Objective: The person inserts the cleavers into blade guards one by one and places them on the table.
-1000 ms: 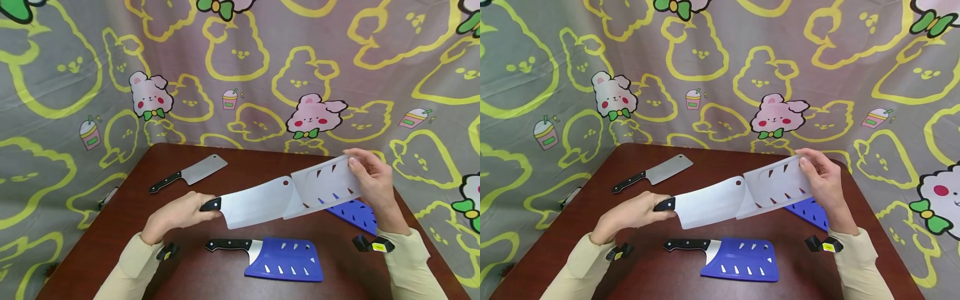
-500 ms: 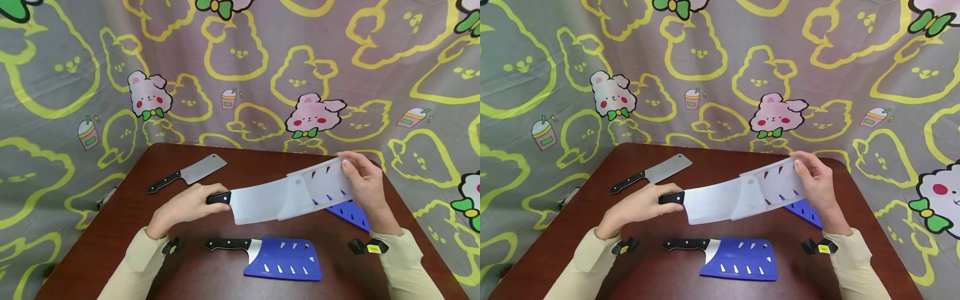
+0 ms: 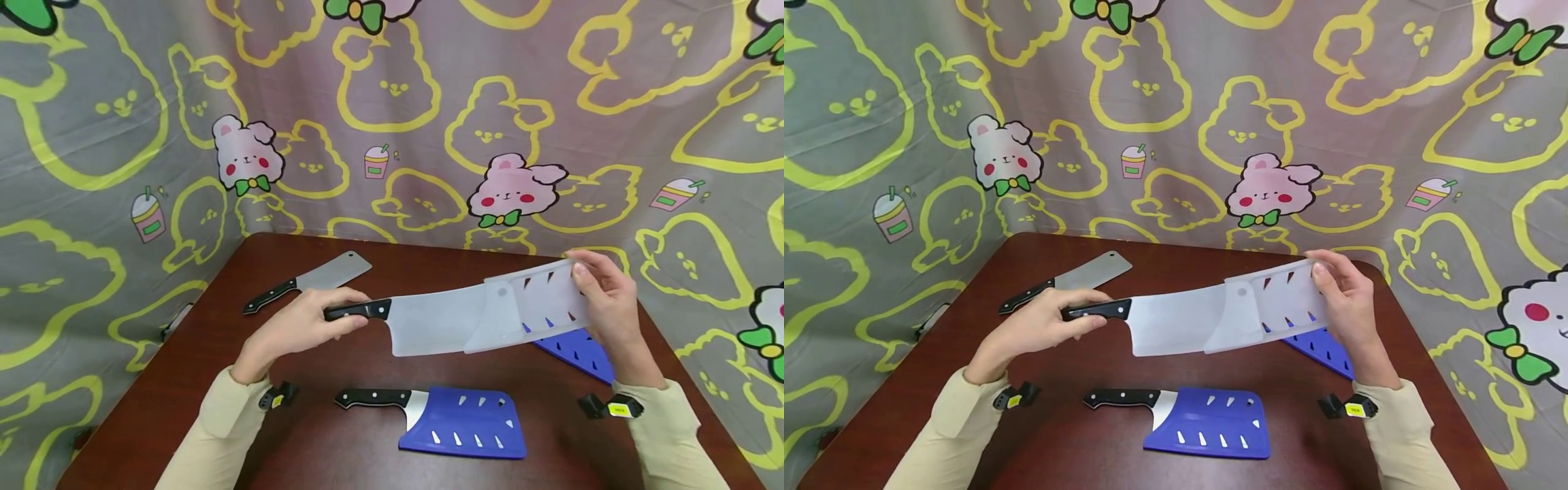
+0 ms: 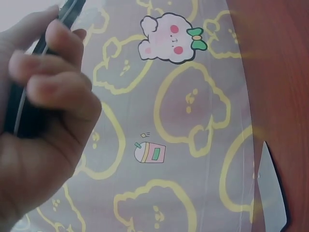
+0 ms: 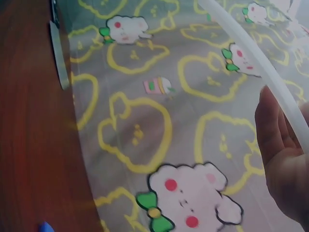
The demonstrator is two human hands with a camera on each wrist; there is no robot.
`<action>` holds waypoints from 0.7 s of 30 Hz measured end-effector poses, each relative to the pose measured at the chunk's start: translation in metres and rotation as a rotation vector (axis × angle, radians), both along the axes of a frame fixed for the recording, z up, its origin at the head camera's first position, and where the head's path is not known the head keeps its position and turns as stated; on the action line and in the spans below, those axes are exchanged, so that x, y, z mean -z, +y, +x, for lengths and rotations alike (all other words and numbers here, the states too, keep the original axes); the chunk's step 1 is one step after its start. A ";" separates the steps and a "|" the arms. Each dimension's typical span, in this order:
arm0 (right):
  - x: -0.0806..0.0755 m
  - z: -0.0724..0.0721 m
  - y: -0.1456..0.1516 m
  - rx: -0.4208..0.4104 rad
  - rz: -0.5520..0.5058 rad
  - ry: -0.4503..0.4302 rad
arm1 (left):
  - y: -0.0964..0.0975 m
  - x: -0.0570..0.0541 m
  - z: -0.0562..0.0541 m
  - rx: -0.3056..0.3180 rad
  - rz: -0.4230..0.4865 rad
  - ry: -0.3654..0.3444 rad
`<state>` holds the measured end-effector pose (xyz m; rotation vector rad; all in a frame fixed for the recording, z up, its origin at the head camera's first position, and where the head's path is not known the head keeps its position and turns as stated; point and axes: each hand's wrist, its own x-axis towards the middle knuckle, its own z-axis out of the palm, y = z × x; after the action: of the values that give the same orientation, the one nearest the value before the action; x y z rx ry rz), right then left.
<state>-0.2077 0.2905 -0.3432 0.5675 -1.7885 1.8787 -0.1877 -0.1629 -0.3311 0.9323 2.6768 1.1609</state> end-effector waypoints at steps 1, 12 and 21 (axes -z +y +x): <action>0.001 0.001 -0.002 0.012 -0.002 -0.020 | 0.000 0.000 0.001 -0.014 0.002 0.006; 0.010 0.015 -0.035 0.007 -0.011 -0.100 | 0.022 0.008 0.000 -0.036 0.029 -0.015; 0.009 0.015 -0.056 -0.077 -0.058 -0.109 | 0.049 -0.002 -0.003 -0.030 0.016 0.170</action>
<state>-0.1922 0.2341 -0.3520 0.5295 -1.7965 2.0426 -0.1904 -0.1136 -0.3289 1.0414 2.8269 1.1602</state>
